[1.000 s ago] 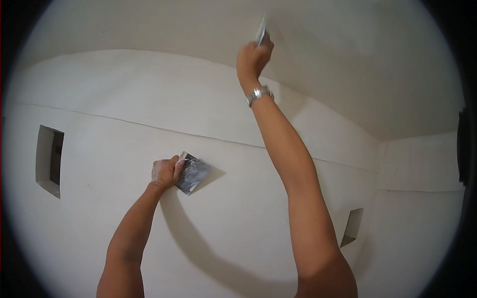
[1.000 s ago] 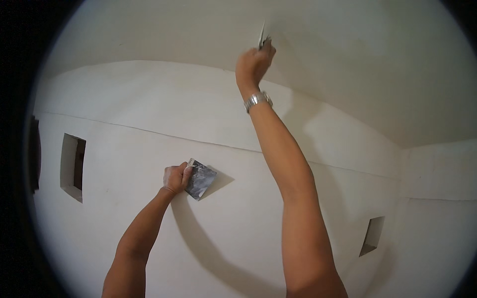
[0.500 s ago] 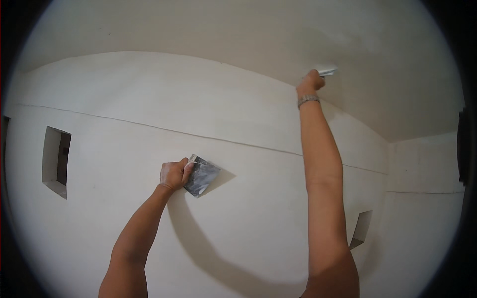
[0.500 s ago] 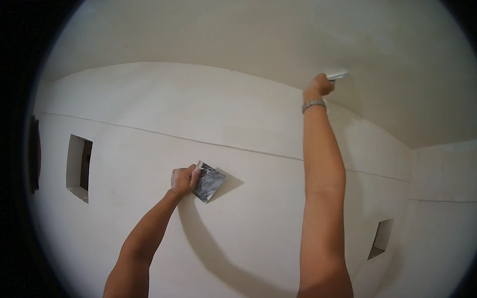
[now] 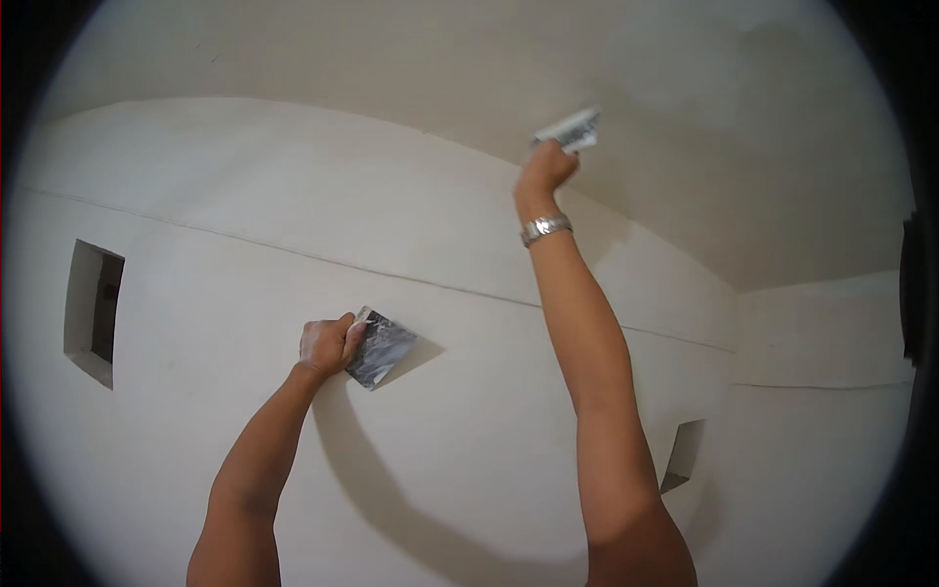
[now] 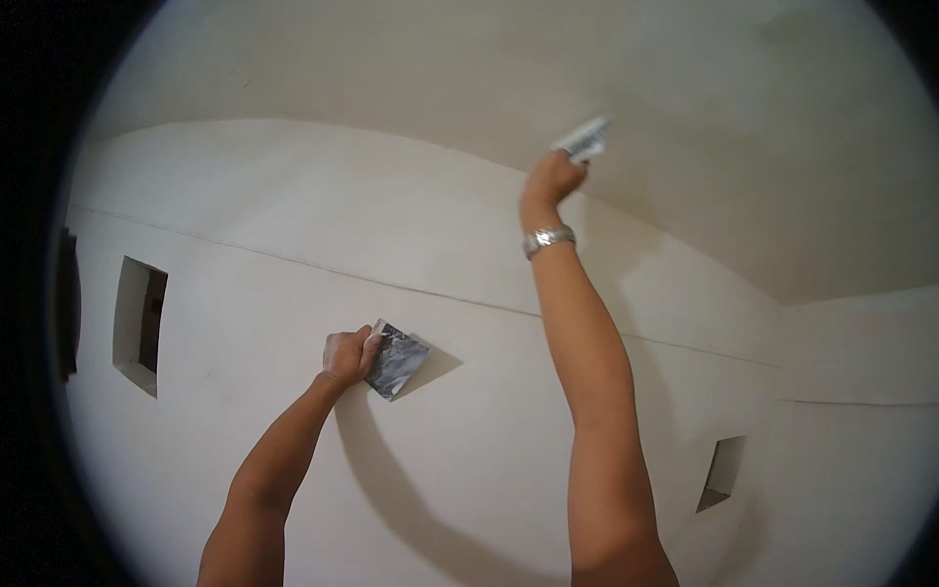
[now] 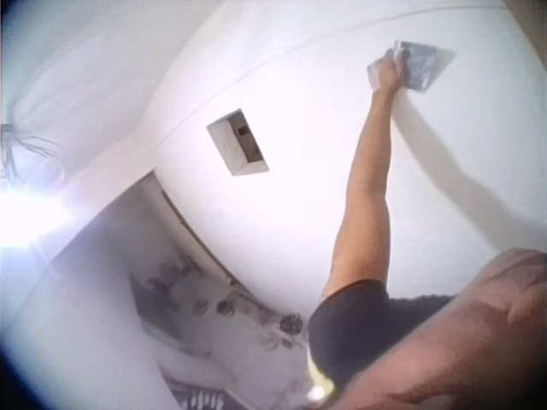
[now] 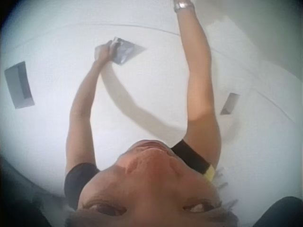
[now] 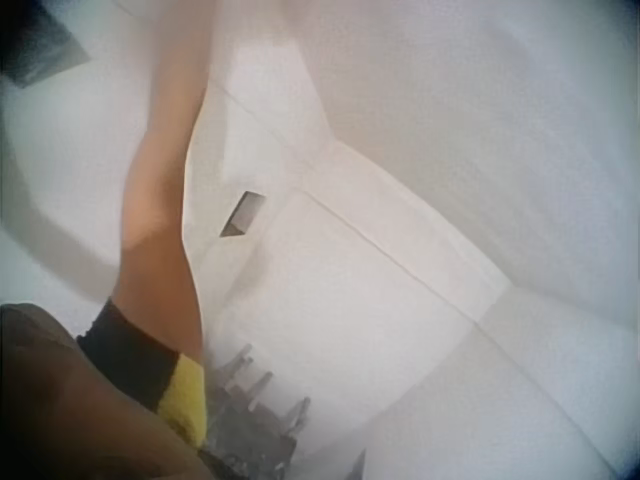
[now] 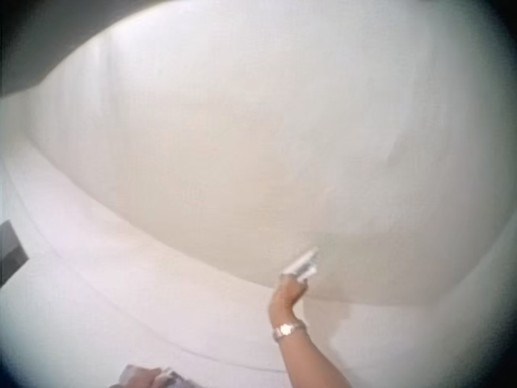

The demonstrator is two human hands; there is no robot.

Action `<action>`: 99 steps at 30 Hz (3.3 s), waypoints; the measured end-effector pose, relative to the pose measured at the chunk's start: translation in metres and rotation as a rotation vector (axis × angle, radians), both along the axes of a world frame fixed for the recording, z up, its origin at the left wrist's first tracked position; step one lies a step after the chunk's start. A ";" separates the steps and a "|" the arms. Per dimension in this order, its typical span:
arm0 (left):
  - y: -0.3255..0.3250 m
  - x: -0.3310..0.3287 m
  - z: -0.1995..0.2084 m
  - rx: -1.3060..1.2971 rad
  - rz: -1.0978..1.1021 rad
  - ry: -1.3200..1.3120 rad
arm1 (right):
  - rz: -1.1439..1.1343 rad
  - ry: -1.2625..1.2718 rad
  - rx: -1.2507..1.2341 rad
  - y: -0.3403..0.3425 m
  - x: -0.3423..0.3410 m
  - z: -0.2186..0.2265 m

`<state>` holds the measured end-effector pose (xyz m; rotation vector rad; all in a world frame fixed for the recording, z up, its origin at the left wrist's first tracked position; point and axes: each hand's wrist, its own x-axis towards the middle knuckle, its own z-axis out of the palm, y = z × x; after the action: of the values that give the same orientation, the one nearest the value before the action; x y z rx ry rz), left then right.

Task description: The person applies a white substance to the ceiling and walls using two putty knives, repeatedly transferring the substance between the tools and spreading it across the surfaces.

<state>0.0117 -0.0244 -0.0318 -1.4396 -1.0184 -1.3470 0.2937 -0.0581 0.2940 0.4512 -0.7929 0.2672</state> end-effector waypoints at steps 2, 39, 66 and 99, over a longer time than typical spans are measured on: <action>0.001 0.000 0.003 0.011 0.029 0.022 | -0.027 0.102 -0.106 0.013 0.054 0.005; 0.008 0.003 0.010 -0.021 -0.052 -0.001 | -0.578 0.074 -0.197 -0.106 -0.077 0.011; 0.004 0.001 0.007 -0.072 -0.017 -0.033 | -0.594 0.082 -0.200 -0.068 -0.112 0.016; -0.052 0.002 -0.232 -0.085 -0.557 -0.663 | 0.195 0.059 -0.393 0.045 0.040 0.021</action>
<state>0.0133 -0.0766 -0.2639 -1.4224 -1.1265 -2.3126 0.3334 -0.0130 0.3151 0.1637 -0.6197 0.5769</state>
